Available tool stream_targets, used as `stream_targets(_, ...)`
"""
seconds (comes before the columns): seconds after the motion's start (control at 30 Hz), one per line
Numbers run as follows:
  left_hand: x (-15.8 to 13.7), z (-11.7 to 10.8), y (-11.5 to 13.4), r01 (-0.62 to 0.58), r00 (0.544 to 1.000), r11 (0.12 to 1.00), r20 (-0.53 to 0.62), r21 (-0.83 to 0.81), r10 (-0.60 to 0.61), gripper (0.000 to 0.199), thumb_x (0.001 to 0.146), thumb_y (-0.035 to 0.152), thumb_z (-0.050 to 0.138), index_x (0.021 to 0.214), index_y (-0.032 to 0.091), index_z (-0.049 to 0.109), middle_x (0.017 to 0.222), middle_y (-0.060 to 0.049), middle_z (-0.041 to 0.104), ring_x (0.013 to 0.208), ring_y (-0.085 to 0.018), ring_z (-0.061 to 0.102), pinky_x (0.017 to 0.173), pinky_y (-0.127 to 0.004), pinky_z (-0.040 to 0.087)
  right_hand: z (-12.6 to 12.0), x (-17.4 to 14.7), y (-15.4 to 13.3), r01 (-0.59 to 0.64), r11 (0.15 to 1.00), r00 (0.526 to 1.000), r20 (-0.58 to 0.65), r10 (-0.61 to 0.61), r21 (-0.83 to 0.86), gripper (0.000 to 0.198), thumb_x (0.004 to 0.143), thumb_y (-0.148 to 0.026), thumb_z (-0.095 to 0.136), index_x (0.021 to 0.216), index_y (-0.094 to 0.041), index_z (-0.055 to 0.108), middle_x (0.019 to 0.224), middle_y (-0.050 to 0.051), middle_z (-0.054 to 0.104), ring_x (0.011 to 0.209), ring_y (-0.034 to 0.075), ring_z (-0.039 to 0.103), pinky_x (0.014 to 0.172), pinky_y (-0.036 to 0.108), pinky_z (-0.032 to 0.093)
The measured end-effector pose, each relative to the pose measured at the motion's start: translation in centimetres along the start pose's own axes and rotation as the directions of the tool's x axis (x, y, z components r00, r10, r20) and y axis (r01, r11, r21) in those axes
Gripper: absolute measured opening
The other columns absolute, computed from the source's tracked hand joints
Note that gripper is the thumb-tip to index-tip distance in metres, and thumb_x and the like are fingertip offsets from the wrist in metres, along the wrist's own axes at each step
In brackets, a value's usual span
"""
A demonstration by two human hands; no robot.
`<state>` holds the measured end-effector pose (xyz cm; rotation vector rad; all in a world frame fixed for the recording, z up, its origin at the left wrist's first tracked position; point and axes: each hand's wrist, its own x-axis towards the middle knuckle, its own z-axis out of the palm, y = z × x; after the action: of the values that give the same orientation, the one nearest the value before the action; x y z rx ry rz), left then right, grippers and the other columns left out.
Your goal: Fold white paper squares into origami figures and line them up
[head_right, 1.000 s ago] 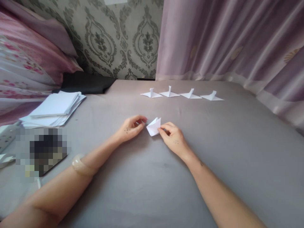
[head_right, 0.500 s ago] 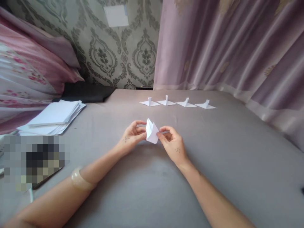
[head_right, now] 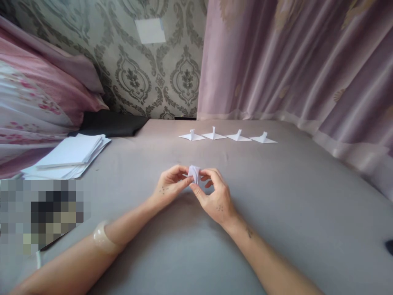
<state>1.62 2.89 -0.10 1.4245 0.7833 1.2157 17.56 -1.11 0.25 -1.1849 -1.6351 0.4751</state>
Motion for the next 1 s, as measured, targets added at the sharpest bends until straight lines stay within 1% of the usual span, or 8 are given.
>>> stream_targets(0.1, -0.1, 0.0, 0.2, -0.128, 0.992, 0.987, 0.028, 0.101, 0.126, 0.014, 0.082, 0.027, 0.070, 0.086, 0.016, 0.064, 0.089, -0.005, 0.067, 0.085, -0.015, 0.064, 0.076, -0.027, 0.050, 0.1, -0.3, 0.1, 0.024, 0.999, 0.998, -0.059, -0.026, -0.031, 0.030, 0.082, -0.026, 0.069, 0.108, -0.024, 0.054, 0.097, 0.002, 0.063, 0.078, 0.015, 0.062, 0.070, 0.030, 0.054)
stream_targets(0.27, -0.3, 0.0, 0.6, -0.306, 0.952, 0.932, 0.094, 0.194, 0.292, 0.004, 0.085, 0.017, 0.066, 0.088, 0.016, 0.065, 0.093, -0.007, 0.067, 0.090, -0.016, 0.065, 0.077, -0.027, 0.051, -0.1, -0.4, 0.0, 0.185, 0.978, 0.980, -0.053, -0.191, -0.093, 0.033, 0.082, -0.015, 0.064, 0.111, -0.025, 0.052, 0.096, 0.001, 0.062, 0.079, 0.014, 0.062, 0.071, 0.029, 0.053)
stream_targets(0.47, -0.5, -0.2, 1.0, -0.473, 0.881, 0.818, 0.170, 0.328, 0.441, 0.010, 0.086, 0.010, 0.061, 0.092, 0.017, 0.064, 0.096, -0.007, 0.066, 0.089, -0.014, 0.065, 0.080, -0.027, 0.053, -0.3, -0.4, -0.1, 0.303, 0.940, 0.947, -0.064, -0.315, -0.156, 0.038, 0.079, -0.003, 0.059, 0.112, -0.022, 0.053, 0.100, 0.005, 0.063, 0.089, 0.017, 0.062, 0.075, 0.031, 0.053)
stream_targets(0.57, -0.7, -0.3, 1.1, -0.527, 0.849, 0.756, 0.213, 0.387, 0.483, 0.013, 0.087, 0.010, 0.058, 0.095, 0.018, 0.064, 0.098, -0.007, 0.065, 0.090, -0.014, 0.065, 0.082, -0.027, 0.053, -0.3, -0.5, 0.1, 0.344, 0.924, 0.931, -0.070, -0.359, -0.167, 0.038, 0.080, 0.000, 0.055, 0.111, -0.023, 0.054, 0.100, 0.006, 0.063, 0.093, 0.018, 0.062, 0.079, 0.034, 0.054)
stream_targets(0.63, -0.7, -0.5, 1.1, -0.546, 0.835, 0.713, 0.220, 0.440, 0.505, 0.013, 0.088, 0.011, 0.058, 0.096, 0.019, 0.064, 0.104, -0.009, 0.063, 0.095, -0.015, 0.064, 0.085, -0.030, 0.053, -0.4, -0.5, 0.2, 0.357, 0.918, 0.926, -0.060, -0.372, -0.174, 0.039, 0.080, 0.000, 0.053, 0.111, -0.024, 0.055, 0.100, 0.006, 0.064, 0.094, 0.019, 0.063, 0.082, 0.036, 0.054)
stream_targets(0.77, -0.5, -0.8, 1.2, -0.569, 0.814, 0.635, 0.246, 0.523, 0.527, 0.010, 0.087, 0.013, 0.060, 0.093, 0.020, 0.064, 0.127, -0.013, 0.059, 0.118, -0.023, 0.056, 0.098, -0.041, 0.048, -0.6, -0.6, 0.3, 0.363, 0.910, 0.926, -0.028, -0.376, -0.200, 0.037, 0.083, -0.004, 0.051, 0.112, -0.025, 0.055, 0.103, 0.008, 0.065, 0.097, 0.021, 0.064, 0.084, 0.039, 0.054)
stream_targets(0.87, -0.4, -1.1, 1.5, -0.587, 0.806, 0.638, 0.292, 0.499, 0.514, 0.009, 0.087, 0.013, 0.060, 0.093, 0.019, 0.063, 0.131, -0.015, 0.059, 0.126, -0.025, 0.053, 0.104, -0.046, 0.044, -0.6, -0.7, 0.3, 0.360, 0.909, 0.928, -0.020, -0.372, -0.210, 0.037, 0.083, -0.005, 0.052, 0.114, -0.025, 0.055, 0.102, 0.008, 0.065, 0.096, 0.021, 0.064, 0.083, 0.038, 0.055)
stream_targets(1.0, -0.4, -1.1, 1.5, -0.551, 0.834, 0.686, 0.280, 0.476, 0.476, 0.010, 0.088, 0.014, 0.059, 0.094, 0.019, 0.064, 0.127, -0.014, 0.063, 0.118, -0.023, 0.059, 0.099, -0.043, 0.047, -0.6, -0.8, 0.3, 0.327, 0.918, 0.936, -0.057, -0.348, -0.222, 0.054, 0.080, -0.003, 0.056, 0.129, -0.026, 0.047, 0.100, 0.005, 0.066, 0.088, 0.018, 0.064, 0.081, 0.035, 0.055)
